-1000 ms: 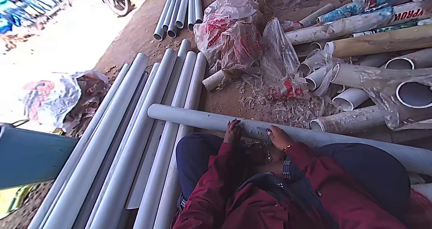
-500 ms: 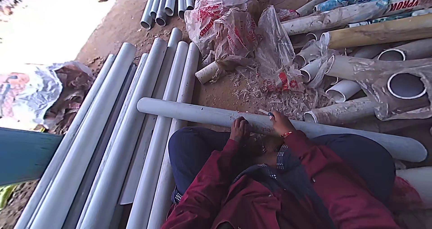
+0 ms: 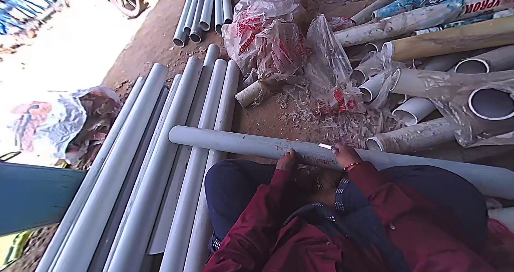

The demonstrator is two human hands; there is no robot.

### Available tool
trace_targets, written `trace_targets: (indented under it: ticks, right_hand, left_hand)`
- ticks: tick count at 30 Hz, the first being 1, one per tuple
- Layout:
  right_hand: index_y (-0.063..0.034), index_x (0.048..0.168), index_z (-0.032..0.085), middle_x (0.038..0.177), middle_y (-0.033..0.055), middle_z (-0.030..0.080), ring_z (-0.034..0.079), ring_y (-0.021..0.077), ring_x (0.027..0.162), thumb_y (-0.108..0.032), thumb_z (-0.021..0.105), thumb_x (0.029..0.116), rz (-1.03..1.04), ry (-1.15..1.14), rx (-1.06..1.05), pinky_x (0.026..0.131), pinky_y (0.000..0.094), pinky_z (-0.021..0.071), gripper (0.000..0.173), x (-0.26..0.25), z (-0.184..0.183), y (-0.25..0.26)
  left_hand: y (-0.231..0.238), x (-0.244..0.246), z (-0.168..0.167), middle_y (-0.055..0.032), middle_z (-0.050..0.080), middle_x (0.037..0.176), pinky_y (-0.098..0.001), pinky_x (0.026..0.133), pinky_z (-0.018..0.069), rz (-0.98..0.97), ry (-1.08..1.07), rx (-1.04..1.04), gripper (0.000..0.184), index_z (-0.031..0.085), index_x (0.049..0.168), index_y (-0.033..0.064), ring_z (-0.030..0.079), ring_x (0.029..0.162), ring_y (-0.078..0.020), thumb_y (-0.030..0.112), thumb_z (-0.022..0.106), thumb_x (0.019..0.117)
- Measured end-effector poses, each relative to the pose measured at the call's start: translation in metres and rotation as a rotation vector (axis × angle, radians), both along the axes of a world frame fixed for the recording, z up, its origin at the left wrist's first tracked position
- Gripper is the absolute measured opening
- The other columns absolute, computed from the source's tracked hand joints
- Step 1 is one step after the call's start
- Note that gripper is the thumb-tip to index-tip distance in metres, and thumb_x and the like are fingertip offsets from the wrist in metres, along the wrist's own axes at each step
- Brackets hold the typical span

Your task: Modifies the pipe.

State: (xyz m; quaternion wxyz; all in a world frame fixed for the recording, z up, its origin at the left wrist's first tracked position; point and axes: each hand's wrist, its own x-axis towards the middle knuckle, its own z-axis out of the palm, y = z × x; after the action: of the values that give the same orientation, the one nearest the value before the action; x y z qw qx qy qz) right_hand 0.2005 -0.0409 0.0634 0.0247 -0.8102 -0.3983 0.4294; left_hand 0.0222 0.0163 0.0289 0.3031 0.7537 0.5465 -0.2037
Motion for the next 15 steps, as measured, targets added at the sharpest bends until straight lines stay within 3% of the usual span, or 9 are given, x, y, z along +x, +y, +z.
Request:
trace_targets:
  ticks: [2,3,7,10,13,15]
  right_hand:
    - [0.0054,0.147,0.047,0.155,0.0323,0.041,0.041,0.0445,0.145,-0.014,0.042,0.1107,0.055,0.014,-0.019,0.119,0.0575,0.0282,0.042,-0.015,-0.007,0.003]
    - [0.0050,0.148,0.047,0.155,0.0317,0.041,0.043,0.0440,0.144,-0.013,0.042,0.1107,0.050,0.023,0.001,0.119,0.0560,0.0307,0.042,-0.018,-0.012,0.005]
    - [0.0085,0.140,0.051,0.138,0.0304,0.058,0.056,0.0402,0.132,-0.013,0.041,0.1113,-0.118,0.070,0.087,0.111,0.0518,0.0405,0.037,-0.008,-0.024,0.014]
    - [0.0082,0.139,0.052,0.136,0.0304,0.059,0.057,0.0397,0.129,-0.012,0.041,0.1117,-0.212,0.107,0.129,0.109,0.0518,0.0409,0.036,0.001,-0.025,0.017]
    - [0.0078,0.138,0.054,0.135,0.0309,0.058,0.056,0.0397,0.128,-0.012,0.043,0.1113,-0.263,0.136,0.166,0.108,0.0527,0.0396,0.035,0.004,-0.030,0.016]
    - [0.0082,0.134,0.056,0.134,0.0312,0.057,0.057,0.0393,0.123,-0.010,0.042,0.1114,-0.401,0.235,0.207,0.104,0.0547,0.0426,0.032,0.009,-0.035,0.011]
  left_hand:
    - [-0.003,0.002,-0.001,-0.0307,0.058,0.137,-0.0532,0.108,0.0457,-0.003,-0.029,-0.030,0.042,0.040,0.148,-0.0071,0.058,0.129,-0.0430,0.015,0.032,0.1122]
    - [-0.005,0.003,-0.001,-0.0305,0.058,0.136,-0.0531,0.108,0.0456,0.007,-0.043,-0.055,0.043,0.040,0.147,-0.0071,0.059,0.129,-0.0425,0.017,0.032,0.1125]
    - [-0.012,0.007,-0.008,-0.0311,0.063,0.129,-0.0525,0.108,0.0459,0.073,-0.195,-0.075,0.039,0.049,0.139,-0.0094,0.062,0.125,-0.0420,0.016,0.037,0.1114]
    - [-0.016,0.007,-0.015,-0.0313,0.065,0.123,-0.0522,0.105,0.0482,0.075,-0.319,-0.105,0.038,0.052,0.134,-0.0107,0.065,0.119,-0.0417,0.016,0.037,0.1115]
    - [-0.061,0.027,0.000,-0.0361,0.067,0.113,-0.0569,0.100,0.0494,-0.232,-0.582,-0.220,0.035,0.058,0.126,-0.0157,0.067,0.110,-0.0472,0.011,0.045,0.1082]
    - [-0.103,0.054,0.022,-0.0343,0.069,0.107,-0.0565,0.097,0.0505,-0.420,-0.723,-0.251,0.033,0.063,0.120,-0.0148,0.069,0.106,-0.0465,0.011,0.049,0.1057]
